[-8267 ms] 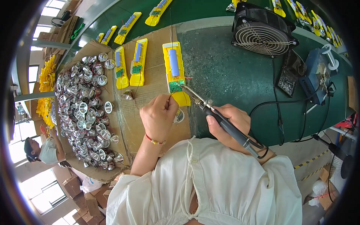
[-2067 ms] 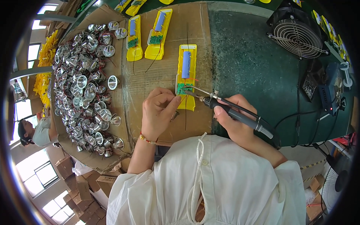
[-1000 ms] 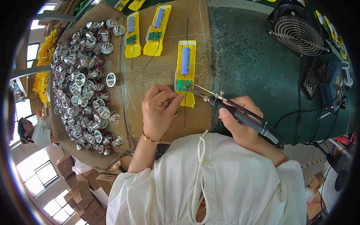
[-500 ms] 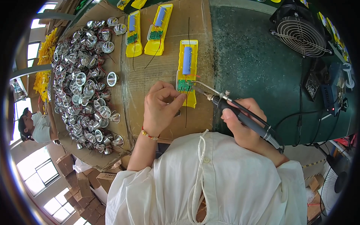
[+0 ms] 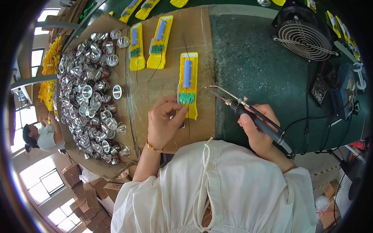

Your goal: Soldering wires onto a circuit board for the assembly of light fixtures.

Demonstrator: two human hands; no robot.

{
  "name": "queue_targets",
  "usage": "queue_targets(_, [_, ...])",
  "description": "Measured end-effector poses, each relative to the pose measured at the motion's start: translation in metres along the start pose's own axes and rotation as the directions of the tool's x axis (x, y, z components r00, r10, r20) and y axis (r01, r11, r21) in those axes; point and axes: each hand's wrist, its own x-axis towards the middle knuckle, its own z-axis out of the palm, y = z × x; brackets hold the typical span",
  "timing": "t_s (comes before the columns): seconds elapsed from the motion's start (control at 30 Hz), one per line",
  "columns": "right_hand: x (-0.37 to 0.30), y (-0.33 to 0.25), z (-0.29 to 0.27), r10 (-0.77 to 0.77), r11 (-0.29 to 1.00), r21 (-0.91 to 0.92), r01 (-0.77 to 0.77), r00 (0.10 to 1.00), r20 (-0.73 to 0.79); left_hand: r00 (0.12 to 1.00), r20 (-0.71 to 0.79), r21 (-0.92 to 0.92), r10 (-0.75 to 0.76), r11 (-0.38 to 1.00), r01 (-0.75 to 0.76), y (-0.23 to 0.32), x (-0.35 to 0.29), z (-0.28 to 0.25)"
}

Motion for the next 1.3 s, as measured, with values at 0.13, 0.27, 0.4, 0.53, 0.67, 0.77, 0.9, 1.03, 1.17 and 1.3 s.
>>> queue_targets(0.13, [0.002, 0.006, -0.018, 0.024, 1.0, -0.012, -0.025, 0.997, -0.067, 0.985, 0.032, 0.119, 0.17, 0.978, -0.173, 0.006, 0.038, 0.011])
queue_targets(0.27, [0.003, 0.012, -0.024, 0.086, 0.995, -0.038, -0.091, 0.99, -0.113, 0.913, 0.093, 0.315, 0.397, 0.858, -0.405, 0.039, 0.159, 0.041])
queue_targets(0.4, [0.004, 0.017, -0.023, 0.079, 0.997, 0.006, -0.079, 0.988, -0.13, 0.836, -0.049, 0.345, 0.547, 0.795, -0.499, 0.061, 0.238, 0.032])
queue_targets(0.53, [0.006, 0.021, -0.027, 0.134, 0.99, 0.069, -0.124, 0.975, -0.176, 0.894, 0.01, 0.769, 0.448, 0.568, -0.293, 0.044, 0.209, -0.014])
queue_targets(0.67, [0.009, 0.019, -0.019, 0.095, 0.995, 0.049, -0.089, 0.987, -0.132, 0.963, 0.091, 0.732, 0.255, 0.638, -0.238, 0.001, 0.147, -0.026])
queue_targets(0.77, [0.01, 0.019, -0.021, 0.077, 0.997, -0.001, -0.078, 0.986, -0.146, 0.979, 0.068, 0.662, 0.192, 0.725, -0.188, 0.017, 0.091, 0.003])
queue_targets(0.9, [0.008, 0.018, -0.017, 0.033, 0.999, -0.022, -0.036, 0.993, -0.117, 0.904, -0.278, 0.458, 0.326, 0.872, -0.173, 0.018, 0.035, -0.008])
queue_targets(1.03, [0.0, 0.014, -0.015, 0.007, 0.999, -0.033, -0.011, 0.993, -0.114, 0.731, -0.681, 0.537, 0.04, 0.706, 0.462, -0.028, 0.05, -0.111])
queue_targets(1.17, [-0.004, 0.011, -0.005, 0.003, 1.0, -0.03, -0.005, 0.998, -0.063, 0.725, -0.665, 0.634, -0.177, 0.379, 0.674, -0.052, 0.072, -0.155])
queue_targets(1.3, [-0.008, 0.003, -0.002, 0.005, 1.0, -0.013, -0.006, 0.999, -0.045, 0.85, -0.503, 0.415, 0.158, 0.906, 0.078, -0.087, 0.068, -0.131])
